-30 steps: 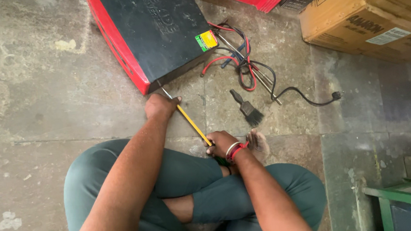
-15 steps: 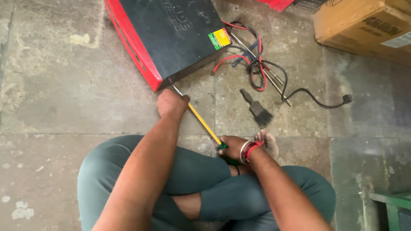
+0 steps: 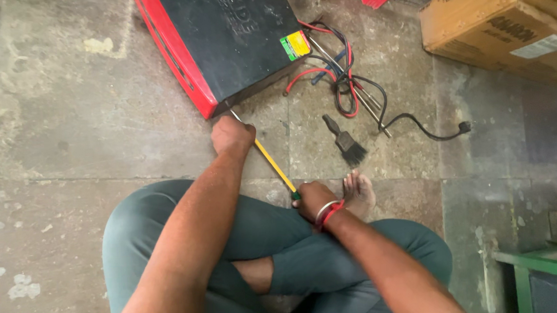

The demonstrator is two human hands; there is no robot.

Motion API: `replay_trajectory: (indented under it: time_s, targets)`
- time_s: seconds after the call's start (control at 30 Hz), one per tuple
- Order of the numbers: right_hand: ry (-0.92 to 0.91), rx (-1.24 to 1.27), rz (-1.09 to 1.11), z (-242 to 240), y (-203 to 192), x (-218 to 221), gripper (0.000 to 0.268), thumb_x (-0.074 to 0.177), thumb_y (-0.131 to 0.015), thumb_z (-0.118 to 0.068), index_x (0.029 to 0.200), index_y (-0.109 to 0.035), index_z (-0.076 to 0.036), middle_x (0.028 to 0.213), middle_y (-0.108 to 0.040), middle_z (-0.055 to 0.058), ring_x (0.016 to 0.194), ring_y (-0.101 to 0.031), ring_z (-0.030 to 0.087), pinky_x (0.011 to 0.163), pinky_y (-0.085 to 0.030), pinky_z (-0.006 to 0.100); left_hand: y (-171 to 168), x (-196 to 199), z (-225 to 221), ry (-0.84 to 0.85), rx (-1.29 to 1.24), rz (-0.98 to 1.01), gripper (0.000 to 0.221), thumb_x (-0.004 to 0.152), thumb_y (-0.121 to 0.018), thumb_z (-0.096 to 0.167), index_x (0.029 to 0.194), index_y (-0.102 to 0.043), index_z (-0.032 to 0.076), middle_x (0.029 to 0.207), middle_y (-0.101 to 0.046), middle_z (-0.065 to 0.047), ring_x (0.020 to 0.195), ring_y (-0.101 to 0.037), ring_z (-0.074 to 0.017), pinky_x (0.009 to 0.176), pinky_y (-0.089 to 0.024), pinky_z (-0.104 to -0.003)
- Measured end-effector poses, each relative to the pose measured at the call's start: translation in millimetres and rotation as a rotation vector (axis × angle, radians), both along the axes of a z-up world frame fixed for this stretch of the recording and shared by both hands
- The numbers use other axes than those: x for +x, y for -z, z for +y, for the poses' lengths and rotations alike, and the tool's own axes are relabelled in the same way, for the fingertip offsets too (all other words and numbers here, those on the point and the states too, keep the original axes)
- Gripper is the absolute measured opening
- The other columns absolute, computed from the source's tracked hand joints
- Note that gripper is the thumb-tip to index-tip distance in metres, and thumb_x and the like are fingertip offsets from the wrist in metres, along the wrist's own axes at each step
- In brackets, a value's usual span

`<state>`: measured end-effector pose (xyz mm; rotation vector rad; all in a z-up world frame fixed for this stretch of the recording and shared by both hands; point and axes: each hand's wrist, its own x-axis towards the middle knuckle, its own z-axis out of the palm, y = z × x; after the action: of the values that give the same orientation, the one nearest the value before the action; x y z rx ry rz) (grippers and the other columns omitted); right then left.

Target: The person disassembles an inverter by removing screws with a screwdriver, lifts the metal casing, and works on the internal circuitry by testing connections with a voltage tester and manipulating internal wires by hand and with pliers.

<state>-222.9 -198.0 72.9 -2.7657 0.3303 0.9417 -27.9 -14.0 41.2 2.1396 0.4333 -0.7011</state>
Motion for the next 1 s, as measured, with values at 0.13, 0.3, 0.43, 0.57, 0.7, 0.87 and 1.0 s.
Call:
replay_trajectory:
  time_s: [0.13,0.3,0.43,0.57,0.7,0.87,1.0]
  targets:
    - [-0.076,-0.116,-0.121,6,3,-12,0.024,0.089,-0.074,-0.027,0.097,-0.069,-0.004,0.094,-0.073,0.023,0.092,-0.071,0.041,0.083,-0.055,0.051,34,5,-7,0.050,-0.026,-0.012,0.043,0.080,-0.077,0.034,0.108,-0.076,0.002,0.118,-0.072,-0.022,0.115,-0.068,-0.0356,0.100,-0.054,-0.042]
    - [0.018,0.179,-0.125,-4,-1,7,0.022,0.094,-0.070,-0.022,0.107,-0.065,-0.005,0.098,-0.071,0.025,0.097,-0.067,0.045,0.084,-0.052,0.052,64,13,-14,0.148,-0.020,-0.042,0.041,0.080,-0.073,0.034,0.106,-0.075,0.003,0.113,-0.072,-0.021,0.111,-0.068,-0.0358,0.096,-0.054,-0.043]
    - [0.033,0.170,-0.078,-9,-21,24,0.031,0.076,-0.080,-0.025,0.101,-0.071,-0.008,0.097,-0.073,0.019,0.096,-0.069,0.039,0.084,-0.053,0.048,49,13,-7,0.135,-0.093,0.089,0.038,0.086,-0.065,0.039,0.088,-0.081,0.005,0.087,-0.081,-0.013,0.091,-0.078,-0.0269,0.090,-0.057,-0.038]
    - [-0.036,0.078,-0.119,-2,-20,27,0.034,0.071,-0.086,-0.029,0.092,-0.073,-0.006,0.097,-0.068,0.020,0.096,-0.066,0.040,0.083,-0.052,0.047,32,11,2,0.206,-0.067,0.122,0.055,0.083,-0.074,0.059,0.081,-0.077,0.004,0.078,-0.075,-0.010,0.080,-0.075,-0.0249,0.082,-0.057,-0.038]
    - [0.002,0.254,-0.243,-12,19,27,0.034,0.090,-0.077,-0.036,0.089,-0.071,-0.002,0.091,-0.069,0.023,0.088,-0.067,0.041,0.079,-0.052,0.046,65,16,-4,0.179,-0.096,0.050,0.048,0.079,-0.079,0.054,0.081,-0.077,0.006,0.076,-0.075,-0.011,0.073,-0.073,-0.0221,0.074,-0.056,-0.038]
    - [0.084,0.461,-0.174,-16,21,38,0.033,0.090,-0.071,-0.035,0.084,-0.074,-0.002,0.080,-0.072,0.019,0.076,-0.070,0.035,0.071,-0.054,0.042,65,10,-6,-0.082,-0.473,0.205,0.035,0.084,-0.071,0.038,0.081,-0.077,0.004,0.068,-0.068,-0.012,0.053,-0.061,-0.0224,0.053,-0.048,-0.041]
    - [0.032,0.177,-0.428,4,-2,32,0.034,0.074,-0.084,-0.032,0.081,-0.076,0.000,0.076,-0.072,0.017,0.071,-0.068,0.030,0.065,-0.052,0.041,25,6,4,0.090,-0.162,0.169,0.049,0.082,-0.080,0.053,0.073,-0.077,0.004,0.062,-0.066,-0.009,0.053,-0.062,-0.0194,0.056,-0.051,-0.034]
